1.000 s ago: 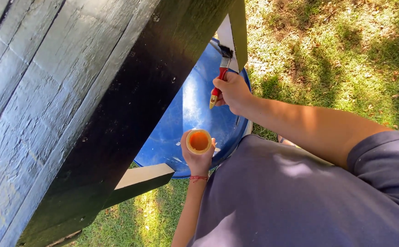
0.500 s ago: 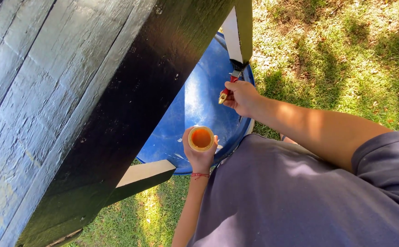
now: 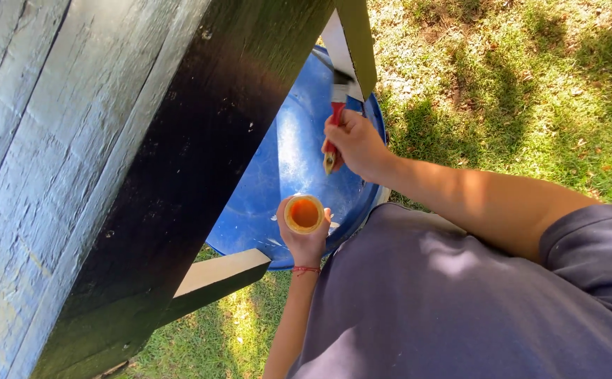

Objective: The person paints a wooden structure black using a paintbrush and a container of paint. They repeatedly dip the brush into the container and apply the paint to various sections of the wood, including edges and flat surfaces.

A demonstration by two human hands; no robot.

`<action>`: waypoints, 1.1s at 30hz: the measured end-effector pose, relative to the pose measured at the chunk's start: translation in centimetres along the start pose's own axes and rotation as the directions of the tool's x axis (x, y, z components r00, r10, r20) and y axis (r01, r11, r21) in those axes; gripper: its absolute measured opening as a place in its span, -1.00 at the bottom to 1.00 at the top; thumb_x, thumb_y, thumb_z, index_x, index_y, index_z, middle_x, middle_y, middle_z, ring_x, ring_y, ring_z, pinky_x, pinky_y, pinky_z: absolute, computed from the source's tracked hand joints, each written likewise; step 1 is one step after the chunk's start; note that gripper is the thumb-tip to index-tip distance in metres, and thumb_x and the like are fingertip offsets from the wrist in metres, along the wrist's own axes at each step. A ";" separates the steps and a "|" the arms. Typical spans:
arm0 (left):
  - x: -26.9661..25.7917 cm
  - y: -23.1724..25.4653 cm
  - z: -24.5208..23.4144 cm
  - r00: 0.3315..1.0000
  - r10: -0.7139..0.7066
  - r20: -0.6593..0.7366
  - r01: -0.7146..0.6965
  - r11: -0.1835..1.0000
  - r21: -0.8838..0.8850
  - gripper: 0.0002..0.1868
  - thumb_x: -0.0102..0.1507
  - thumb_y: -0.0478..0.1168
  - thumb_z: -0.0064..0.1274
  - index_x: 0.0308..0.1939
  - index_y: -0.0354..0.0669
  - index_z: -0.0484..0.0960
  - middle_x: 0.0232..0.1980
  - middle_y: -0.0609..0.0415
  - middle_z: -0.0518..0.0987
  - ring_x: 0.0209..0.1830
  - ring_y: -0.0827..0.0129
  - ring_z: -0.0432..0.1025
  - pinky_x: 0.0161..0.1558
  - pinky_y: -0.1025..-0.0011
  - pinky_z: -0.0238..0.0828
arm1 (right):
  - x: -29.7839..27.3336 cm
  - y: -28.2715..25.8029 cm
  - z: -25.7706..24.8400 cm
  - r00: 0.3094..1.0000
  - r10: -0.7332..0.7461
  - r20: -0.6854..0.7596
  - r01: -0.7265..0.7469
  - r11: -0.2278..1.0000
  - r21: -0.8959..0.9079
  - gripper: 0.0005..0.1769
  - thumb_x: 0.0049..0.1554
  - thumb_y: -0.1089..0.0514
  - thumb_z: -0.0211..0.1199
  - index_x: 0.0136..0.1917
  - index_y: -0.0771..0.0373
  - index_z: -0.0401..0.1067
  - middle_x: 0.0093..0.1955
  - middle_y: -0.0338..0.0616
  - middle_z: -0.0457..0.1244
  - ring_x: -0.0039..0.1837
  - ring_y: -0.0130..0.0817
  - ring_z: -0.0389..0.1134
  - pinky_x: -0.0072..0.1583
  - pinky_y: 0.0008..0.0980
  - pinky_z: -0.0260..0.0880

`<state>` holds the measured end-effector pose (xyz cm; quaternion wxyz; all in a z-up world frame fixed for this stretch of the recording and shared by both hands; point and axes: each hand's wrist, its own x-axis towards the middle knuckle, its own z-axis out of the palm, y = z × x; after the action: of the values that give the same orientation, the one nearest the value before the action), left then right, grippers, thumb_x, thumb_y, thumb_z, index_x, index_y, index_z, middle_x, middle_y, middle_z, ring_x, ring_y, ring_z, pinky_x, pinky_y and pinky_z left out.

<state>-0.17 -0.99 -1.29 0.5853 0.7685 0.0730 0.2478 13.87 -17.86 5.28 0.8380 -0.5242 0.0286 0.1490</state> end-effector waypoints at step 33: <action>-0.6 -0.3 0.1 1.000 0.020 -0.021 -0.020 1.000 -0.014 -0.16 -0.13 -0.47 0.49 0.19 -0.14 0.46 0.05 -0.06 0.48 0.03 0.22 0.43 0.04 0.23 0.42 | -0.3 -4.3 5.8 0.988 0.047 -0.149 -0.074 0.980 -0.182 -0.87 0.13 0.21 0.19 -0.08 0.30 0.32 -0.36 0.03 0.31 -0.40 -0.23 0.44 -0.37 -0.34 0.58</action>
<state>-0.56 -1.25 -1.76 0.5874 0.7624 0.0697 0.2622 14.20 -14.51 11.72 0.7758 -0.6089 0.0910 0.1383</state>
